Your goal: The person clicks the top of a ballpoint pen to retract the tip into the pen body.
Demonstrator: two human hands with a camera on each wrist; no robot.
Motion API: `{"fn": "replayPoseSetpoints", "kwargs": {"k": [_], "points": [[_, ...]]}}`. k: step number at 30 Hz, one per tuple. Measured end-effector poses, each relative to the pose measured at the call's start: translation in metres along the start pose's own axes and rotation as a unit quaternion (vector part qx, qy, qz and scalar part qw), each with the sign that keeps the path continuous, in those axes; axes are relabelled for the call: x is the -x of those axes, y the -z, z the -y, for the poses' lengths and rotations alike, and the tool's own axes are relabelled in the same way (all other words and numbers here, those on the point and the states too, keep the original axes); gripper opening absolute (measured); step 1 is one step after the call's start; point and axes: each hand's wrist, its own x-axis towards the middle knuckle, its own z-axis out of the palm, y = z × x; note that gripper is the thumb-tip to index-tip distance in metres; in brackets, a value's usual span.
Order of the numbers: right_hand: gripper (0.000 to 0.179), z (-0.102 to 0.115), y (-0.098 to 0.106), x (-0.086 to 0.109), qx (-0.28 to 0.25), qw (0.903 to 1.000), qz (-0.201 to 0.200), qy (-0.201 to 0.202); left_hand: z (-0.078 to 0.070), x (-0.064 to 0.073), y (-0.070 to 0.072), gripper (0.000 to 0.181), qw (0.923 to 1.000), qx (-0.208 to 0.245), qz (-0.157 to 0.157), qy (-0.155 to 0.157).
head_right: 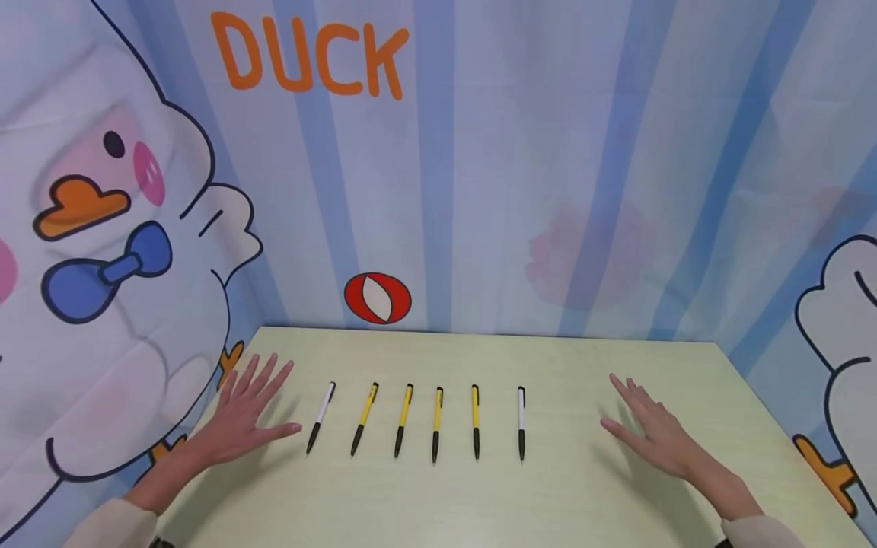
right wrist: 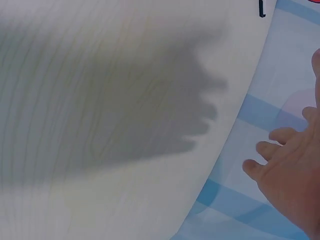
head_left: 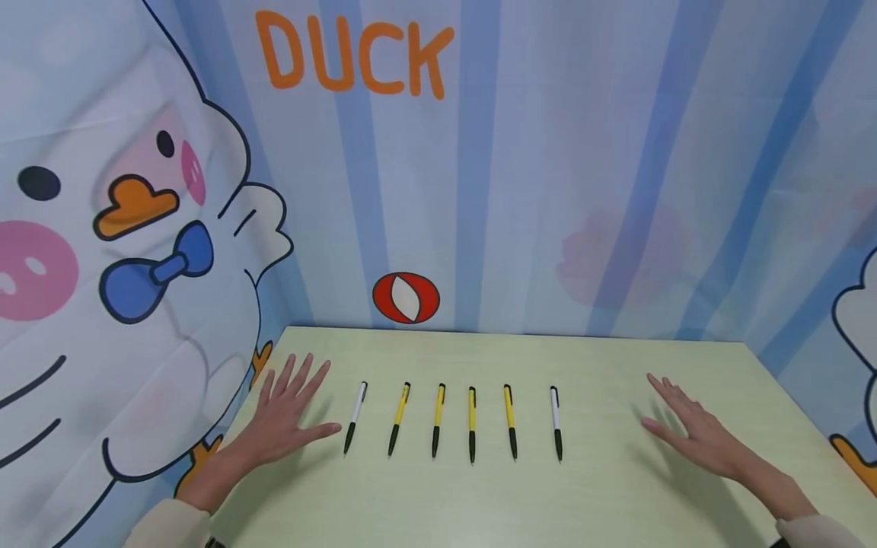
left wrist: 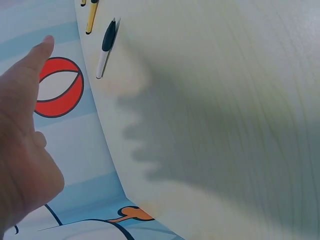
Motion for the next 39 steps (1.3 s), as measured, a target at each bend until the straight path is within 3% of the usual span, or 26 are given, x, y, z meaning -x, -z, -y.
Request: {"fn": "replayPoseSetpoints", "kwargs": {"k": [10, 15, 20, 25, 31, 39], "points": [[0.067, -0.003, 0.004, 0.004, 0.006, 1.0, 0.0, -0.006, 0.002, -0.005, -0.004, 0.097, 0.9983, 0.058, 0.005, -0.003], [0.061, -0.005, 0.006, 0.006, -0.01, 0.9994, 0.023, -0.024, 0.0, -0.009, -0.004, 0.094, 0.9964, 0.084, 0.008, -0.011], [0.055, -0.006, 0.005, 0.007, -0.017, 0.9992, 0.019, -0.029, -0.004, -0.012, -0.004, 0.094, 0.9905, 0.135, 0.027, 0.0], [0.05, -0.005, 0.0, 0.004, -0.019, 0.9996, 0.008, -0.019, -0.003, -0.008, -0.003, 0.093, 0.9872, 0.154, 0.034, 0.019], [0.049, -0.01, -0.002, 0.003, -0.078, 0.9969, 0.013, -0.006, -0.002, -0.01, -0.006, 0.089, 0.9769, 0.206, 0.041, 0.041], [0.044, -0.022, -0.005, 0.0, -0.19, 0.981, 0.035, 0.023, 0.004, -0.018, -0.011, 0.073, 0.9567, 0.273, 0.056, 0.083]]}}
